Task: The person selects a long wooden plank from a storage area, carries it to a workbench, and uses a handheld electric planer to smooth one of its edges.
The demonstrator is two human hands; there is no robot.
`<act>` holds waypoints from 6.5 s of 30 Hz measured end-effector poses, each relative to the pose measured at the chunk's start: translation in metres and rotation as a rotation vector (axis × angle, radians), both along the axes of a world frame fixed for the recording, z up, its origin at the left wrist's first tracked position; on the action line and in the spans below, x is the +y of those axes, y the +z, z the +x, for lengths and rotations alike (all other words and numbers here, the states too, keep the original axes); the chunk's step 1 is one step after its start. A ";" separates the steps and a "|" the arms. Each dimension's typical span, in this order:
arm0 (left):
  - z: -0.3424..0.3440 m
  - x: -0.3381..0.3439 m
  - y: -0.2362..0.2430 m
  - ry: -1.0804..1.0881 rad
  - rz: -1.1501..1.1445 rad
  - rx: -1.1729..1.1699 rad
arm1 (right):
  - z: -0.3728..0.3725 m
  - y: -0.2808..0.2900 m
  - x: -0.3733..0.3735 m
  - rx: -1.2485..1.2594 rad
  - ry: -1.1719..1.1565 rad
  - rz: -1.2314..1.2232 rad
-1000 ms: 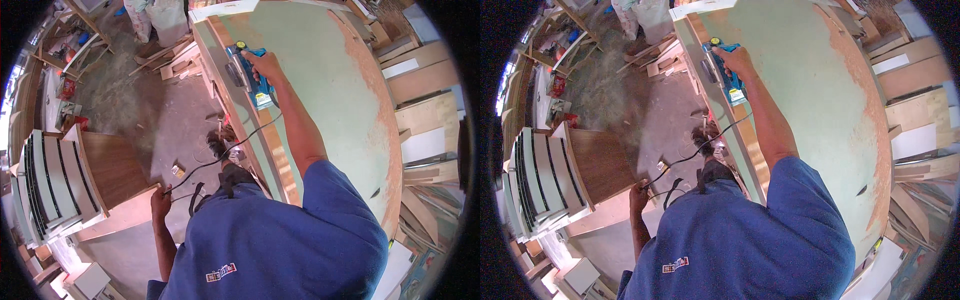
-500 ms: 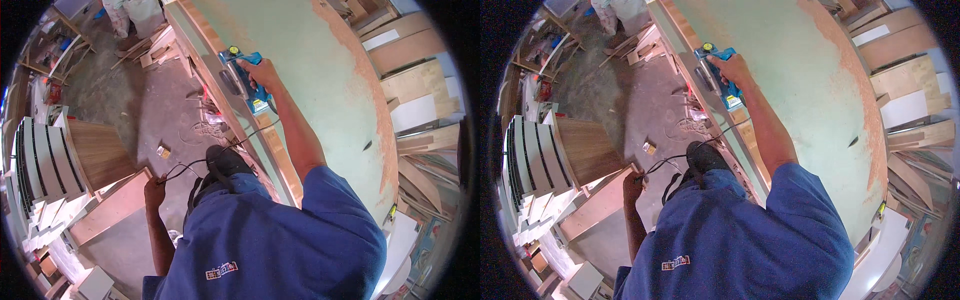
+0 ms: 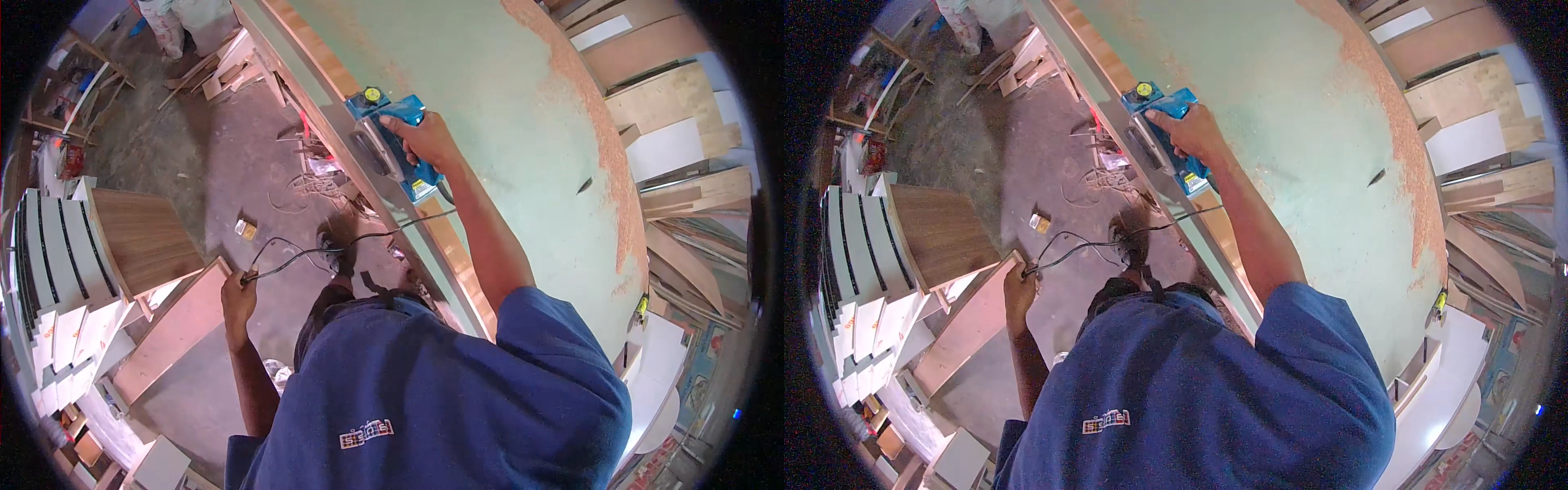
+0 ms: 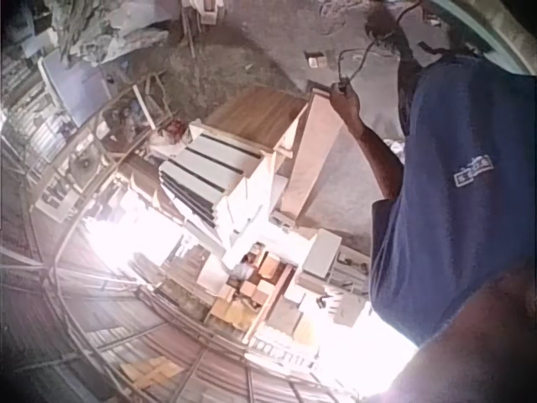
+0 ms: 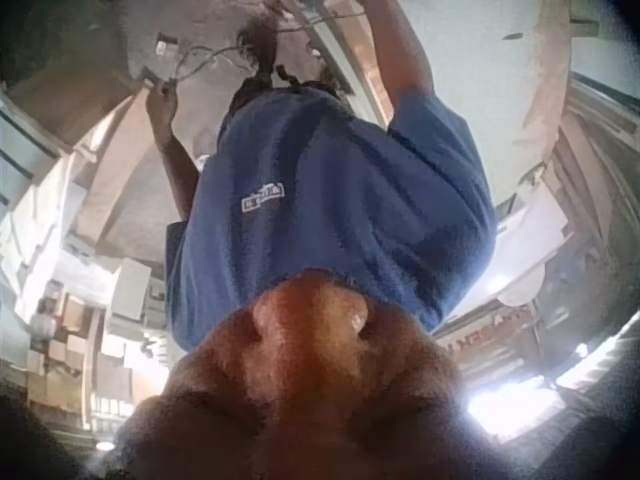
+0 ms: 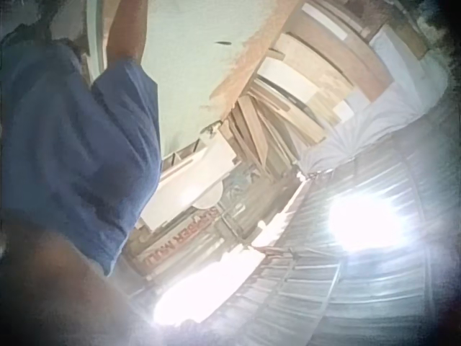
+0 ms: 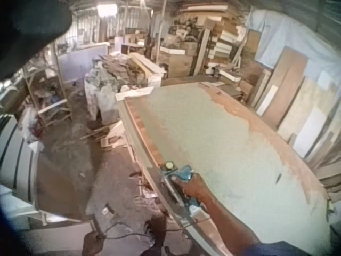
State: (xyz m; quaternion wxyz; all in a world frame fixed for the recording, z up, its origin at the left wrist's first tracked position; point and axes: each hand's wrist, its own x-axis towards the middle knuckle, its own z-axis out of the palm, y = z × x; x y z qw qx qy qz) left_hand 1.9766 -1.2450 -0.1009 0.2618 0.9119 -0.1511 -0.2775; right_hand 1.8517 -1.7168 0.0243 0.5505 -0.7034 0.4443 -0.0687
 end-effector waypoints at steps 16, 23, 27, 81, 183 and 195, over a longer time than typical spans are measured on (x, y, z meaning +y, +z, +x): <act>-0.240 0.058 0.053 0.031 -0.085 -0.256 | -0.249 -0.002 0.078 -0.022 0.076 -0.049; -0.333 0.111 0.068 0.110 -0.055 -0.265 | -0.361 -0.004 0.122 -0.025 0.067 0.008; -0.378 0.129 0.071 0.088 -0.026 -0.259 | -0.418 -0.003 0.146 0.003 0.069 -0.004; -0.984 0.130 0.028 -1.029 0.157 0.027 | -1.309 0.037 0.463 0.237 -0.231 0.006; -0.050 -0.002 0.014 0.143 0.083 -0.130 | 0.052 -0.007 -0.018 0.006 0.078 -0.058; 0.130 -0.049 0.021 0.148 0.204 0.026 | 0.232 -0.019 -0.088 0.007 0.079 -0.081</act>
